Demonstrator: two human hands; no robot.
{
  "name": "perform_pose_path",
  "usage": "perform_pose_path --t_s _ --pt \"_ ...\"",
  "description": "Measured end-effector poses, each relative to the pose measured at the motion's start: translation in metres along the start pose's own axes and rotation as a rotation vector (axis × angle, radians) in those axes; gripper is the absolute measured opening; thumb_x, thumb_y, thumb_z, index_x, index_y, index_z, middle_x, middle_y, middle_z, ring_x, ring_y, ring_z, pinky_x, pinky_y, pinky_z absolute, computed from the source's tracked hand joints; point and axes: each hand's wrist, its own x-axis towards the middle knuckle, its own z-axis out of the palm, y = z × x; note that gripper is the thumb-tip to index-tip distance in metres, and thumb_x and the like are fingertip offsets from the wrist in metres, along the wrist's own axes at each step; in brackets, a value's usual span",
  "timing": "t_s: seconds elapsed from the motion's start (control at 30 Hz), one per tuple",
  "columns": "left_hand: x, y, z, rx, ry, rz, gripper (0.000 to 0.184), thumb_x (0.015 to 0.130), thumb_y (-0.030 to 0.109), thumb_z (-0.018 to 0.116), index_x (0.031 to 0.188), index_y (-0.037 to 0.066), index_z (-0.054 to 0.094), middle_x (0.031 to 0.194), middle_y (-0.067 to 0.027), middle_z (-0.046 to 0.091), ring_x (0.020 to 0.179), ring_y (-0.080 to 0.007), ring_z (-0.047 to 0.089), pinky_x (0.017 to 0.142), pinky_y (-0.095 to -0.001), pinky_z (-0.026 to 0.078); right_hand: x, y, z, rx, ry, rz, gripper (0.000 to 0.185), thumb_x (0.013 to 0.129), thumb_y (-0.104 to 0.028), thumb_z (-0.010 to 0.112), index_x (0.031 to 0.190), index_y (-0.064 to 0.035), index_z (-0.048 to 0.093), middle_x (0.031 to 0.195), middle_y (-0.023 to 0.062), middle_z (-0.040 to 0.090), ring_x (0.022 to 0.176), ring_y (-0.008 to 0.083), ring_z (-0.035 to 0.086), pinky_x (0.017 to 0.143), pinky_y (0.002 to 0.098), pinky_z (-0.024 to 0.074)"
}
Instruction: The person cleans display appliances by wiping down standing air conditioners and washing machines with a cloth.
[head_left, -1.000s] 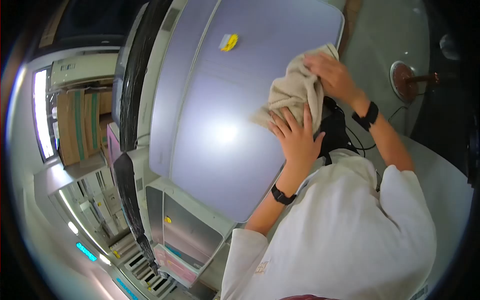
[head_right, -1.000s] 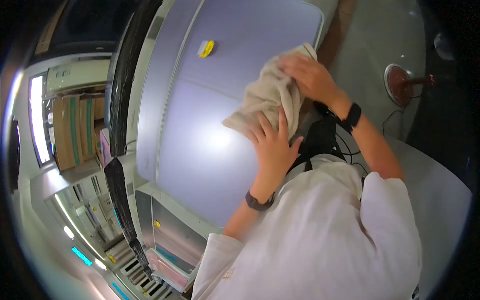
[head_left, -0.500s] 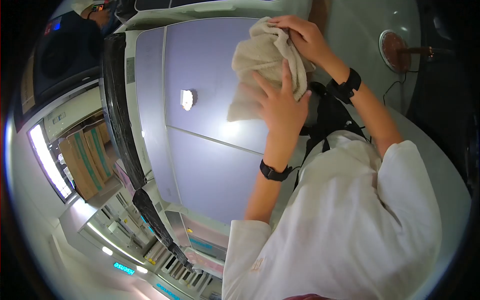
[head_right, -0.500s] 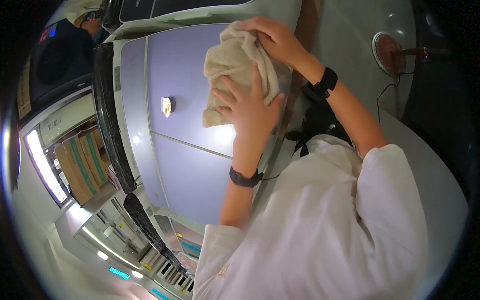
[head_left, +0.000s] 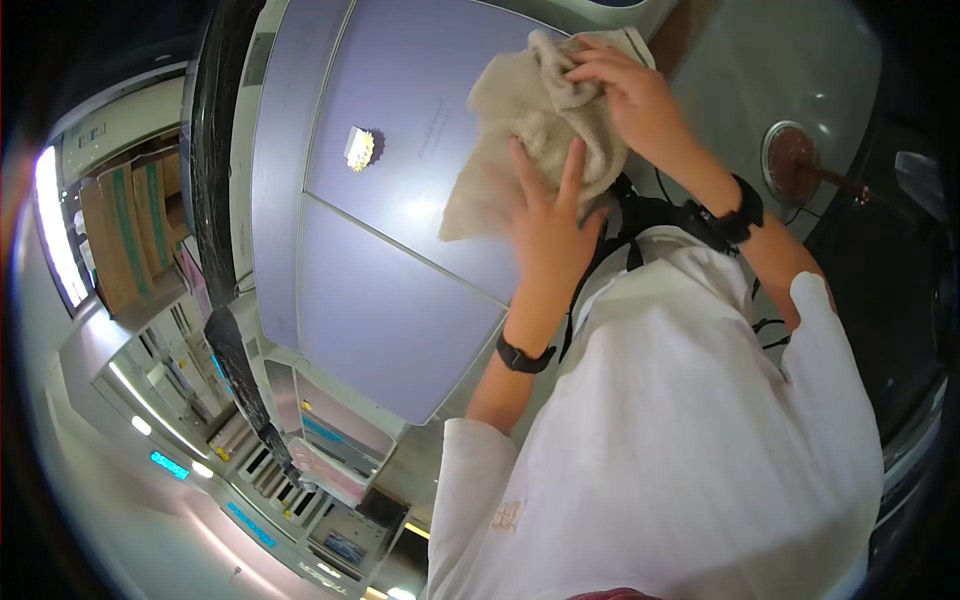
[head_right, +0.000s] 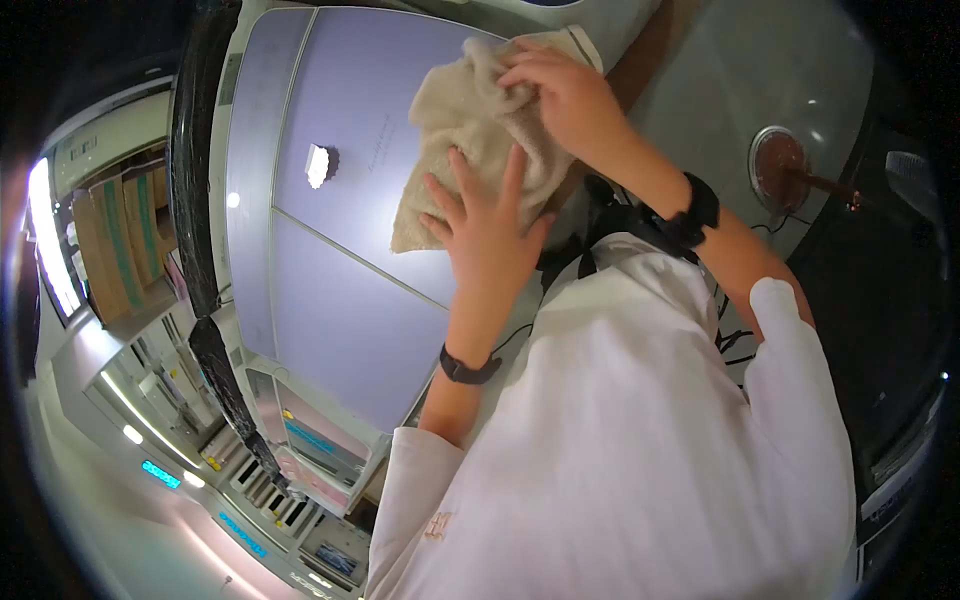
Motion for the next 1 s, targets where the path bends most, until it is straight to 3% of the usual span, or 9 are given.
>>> perform_pose_path --t_s 0.03,0.17,0.4,0.53,0.63,0.83,0.87,0.97,1.0 --pt "-0.002 -0.002 0.000 0.005 -0.004 -0.011 0.087 0.081 0.047 0.082 0.158 0.037 0.041 0.167 -0.0278 0.015 0.147 -0.0650 0.015 0.104 -0.0845 0.026 0.006 0.000 0.004 -0.130 -0.060 -0.120 0.035 0.092 0.013 0.046 0.110 -0.0060 0.070 0.132 0.0072 0.069 0.136 0.0285 0.057 0.107 0.0351 0.0501" --pt "0.004 -0.012 -0.008 0.002 0.012 -0.092 0.082 0.084 0.047 0.079 0.157 0.036 0.043 0.168 -0.0223 0.019 0.149 -0.0633 0.012 0.104 -0.0862 0.021 0.030 0.000 0.011 -0.264 -0.136 -0.097 0.024 0.089 0.007 0.052 0.103 -0.0065 0.066 0.129 0.0042 0.070 0.138 0.0340 0.054 0.101 0.0402 0.0527" --pt "-0.012 -0.026 0.001 -0.091 0.083 -0.240 0.073 0.087 0.046 0.076 0.153 0.033 0.048 0.167 -0.0200 0.025 0.148 -0.0643 0.011 0.100 -0.0902 0.014 -0.019 -0.037 0.020 -0.298 -0.259 -0.396 0.017 0.086 0.001 0.058 0.102 -0.0020 0.064 0.129 0.0183 0.067 0.133 0.0383 0.056 0.111 0.0471 0.0466" --pt "-0.037 -0.022 -0.002 -0.089 0.048 -0.315 0.068 0.090 0.048 0.073 0.151 0.029 0.052 0.169 -0.0212 0.022 0.151 -0.0618 0.007 0.107 -0.0859 0.011 -0.019 -0.041 0.016 -0.229 -0.344 -0.439 0.025 0.083 0.003 0.057 0.106 -0.0022 0.065 0.130 0.0171 0.066 0.132 0.0369 0.057 0.113 0.0469 0.0451" --pt "-0.029 -0.035 0.002 -0.123 0.138 -0.303 0.065 0.087 0.047 0.075 0.147 0.029 0.056 0.167 -0.0209 0.025 0.147 -0.0654 0.012 0.103 -0.0889 0.014 0.000 -0.028 0.029 -0.223 -0.341 -0.466 0.031 0.082 0.003 0.059 0.111 -0.0041 0.067 0.130 0.0168 0.066 0.130 0.0357 0.058 0.114 0.0461 0.0444" --pt "-0.005 -0.050 0.023 -0.144 0.380 -0.361 0.066 0.087 0.046 0.075 0.146 0.021 0.058 0.164 -0.0270 0.029 0.147 -0.0626 0.020 0.113 -0.0756 0.024 0.014 -0.052 0.064 -0.132 -0.272 -0.474 0.033 0.082 0.005 0.056 0.113 -0.0028 0.066 0.130 0.0188 0.066 0.126 0.0380 0.060 0.113 0.0464 0.0458" --pt "-0.009 -0.045 0.020 -0.146 0.396 -0.359 0.069 0.088 0.042 0.073 0.146 0.009 0.056 0.162 -0.0302 0.031 0.149 -0.0566 0.024 0.117 -0.0678 0.027 0.005 -0.052 0.067 -0.098 -0.312 -0.478 0.034 0.082 0.005 0.056 0.113 -0.0026 0.066 0.130 0.0192 0.066 0.126 0.0382 0.060 0.112 0.0467 0.0461" --pt "-0.032 -0.036 0.039 -0.188 0.352 -0.400 0.071 0.088 0.038 0.071 0.145 0.000 0.053 0.160 -0.0310 0.033 0.150 -0.0523 0.027 0.118 -0.0651 0.027 -0.022 -0.074 0.065 -0.032 -0.445 -0.456 0.035 0.082 0.007 0.056 0.115 -0.0006 0.065 0.131 0.0219 0.065 0.127 0.0411 0.059 0.109 0.0458 0.0478" --pt "-0.041 -0.033 0.040 -0.207 0.436 -0.385 0.069 0.089 0.034 0.069 0.142 -0.007 0.053 0.158 -0.0311 0.037 0.149 -0.0514 0.029 0.119 -0.0626 0.027 -0.029 -0.083 0.064 -0.009 -0.494 -0.441 0.036 0.081 0.008 0.056 0.116 -0.0001 0.065 0.132 0.0227 0.064 0.128 0.0421 0.058 0.108 0.0457 0.0479"
